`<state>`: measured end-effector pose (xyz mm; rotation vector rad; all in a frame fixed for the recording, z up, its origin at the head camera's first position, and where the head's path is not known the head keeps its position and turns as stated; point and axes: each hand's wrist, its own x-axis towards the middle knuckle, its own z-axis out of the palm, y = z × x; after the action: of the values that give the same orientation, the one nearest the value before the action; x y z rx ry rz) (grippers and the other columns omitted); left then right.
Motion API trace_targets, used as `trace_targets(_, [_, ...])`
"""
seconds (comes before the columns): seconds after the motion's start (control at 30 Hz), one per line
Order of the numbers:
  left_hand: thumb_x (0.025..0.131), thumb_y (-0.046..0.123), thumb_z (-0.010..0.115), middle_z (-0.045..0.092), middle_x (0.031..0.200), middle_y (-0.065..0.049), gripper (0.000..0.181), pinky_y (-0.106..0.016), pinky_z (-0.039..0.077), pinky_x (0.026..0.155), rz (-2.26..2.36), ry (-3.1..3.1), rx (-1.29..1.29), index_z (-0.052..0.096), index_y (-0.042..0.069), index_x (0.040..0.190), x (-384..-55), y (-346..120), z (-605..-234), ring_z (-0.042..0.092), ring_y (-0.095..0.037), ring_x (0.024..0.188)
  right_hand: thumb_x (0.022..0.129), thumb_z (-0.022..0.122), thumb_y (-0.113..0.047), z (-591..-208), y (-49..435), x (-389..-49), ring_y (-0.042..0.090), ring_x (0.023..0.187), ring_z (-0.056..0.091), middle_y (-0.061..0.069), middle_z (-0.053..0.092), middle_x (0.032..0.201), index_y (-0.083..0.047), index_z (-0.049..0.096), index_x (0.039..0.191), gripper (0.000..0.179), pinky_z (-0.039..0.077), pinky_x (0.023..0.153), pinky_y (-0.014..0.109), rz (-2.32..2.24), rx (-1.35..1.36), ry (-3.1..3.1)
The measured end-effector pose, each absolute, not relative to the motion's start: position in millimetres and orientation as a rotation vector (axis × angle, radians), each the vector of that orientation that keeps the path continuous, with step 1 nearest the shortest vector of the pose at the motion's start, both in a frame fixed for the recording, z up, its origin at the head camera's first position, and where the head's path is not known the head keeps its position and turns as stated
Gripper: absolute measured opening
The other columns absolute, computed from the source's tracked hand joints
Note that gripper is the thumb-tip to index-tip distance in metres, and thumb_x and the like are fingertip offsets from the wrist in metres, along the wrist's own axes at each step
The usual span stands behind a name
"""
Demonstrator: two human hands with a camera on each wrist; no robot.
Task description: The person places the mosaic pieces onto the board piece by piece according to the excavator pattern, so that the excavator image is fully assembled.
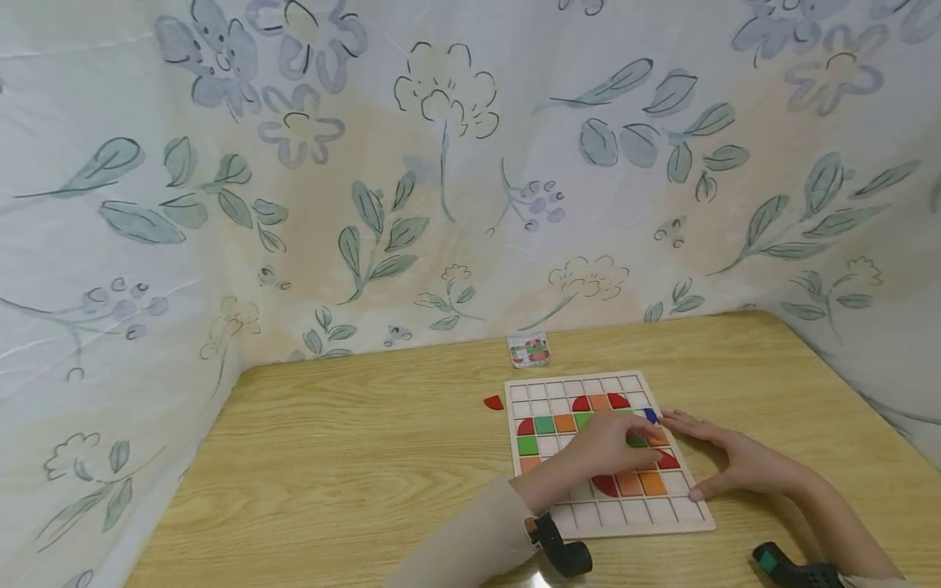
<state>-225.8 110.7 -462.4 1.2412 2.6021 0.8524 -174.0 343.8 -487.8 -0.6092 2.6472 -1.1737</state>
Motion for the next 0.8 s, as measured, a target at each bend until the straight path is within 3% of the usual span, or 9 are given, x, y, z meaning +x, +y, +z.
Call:
trace_targets(0.3, [0.080,0.029,0.072,0.067,0.100,0.012,0.029,-0.013,0.039,0.068,1.026,2.608,1.043,0.069,0.025,0.108,-247,69,-455,0.055,-0.001,0.085,0.069,0.079,-0.026,-487,342,-173,-0.030,0.117,0.010,0.020,0.022,0.149,-0.015,0.034,0.143,0.087,0.016,0.086,0.075,-1.211,-0.586,2.615])
trace_targets(0.47, [0.081,0.021,0.071,0.065,0.107,0.004,0.026,-0.018,0.043,0.068,1.222,2.618,0.859,0.070,0.019,0.106,-261,35,-455,0.058,-0.012,0.091,0.069,0.078,-0.028,-488,343,-173,-0.031,0.115,0.009,0.021,0.022,0.149,-0.016,0.035,0.143,0.087,0.016,0.086,0.075,-1.196,-0.557,2.624])
trace_targets(0.8, [0.078,0.014,0.072,0.066,0.104,-0.004,0.026,-0.031,0.048,0.077,1.321,2.769,0.568,0.069,0.014,0.103,-286,-35,-468,0.058,-0.019,0.091,0.068,0.079,-0.029,-489,343,-173,-0.032,0.111,0.008,0.024,0.022,0.148,-0.018,0.036,0.143,0.087,0.015,0.087,0.075,-1.191,-0.534,2.626])
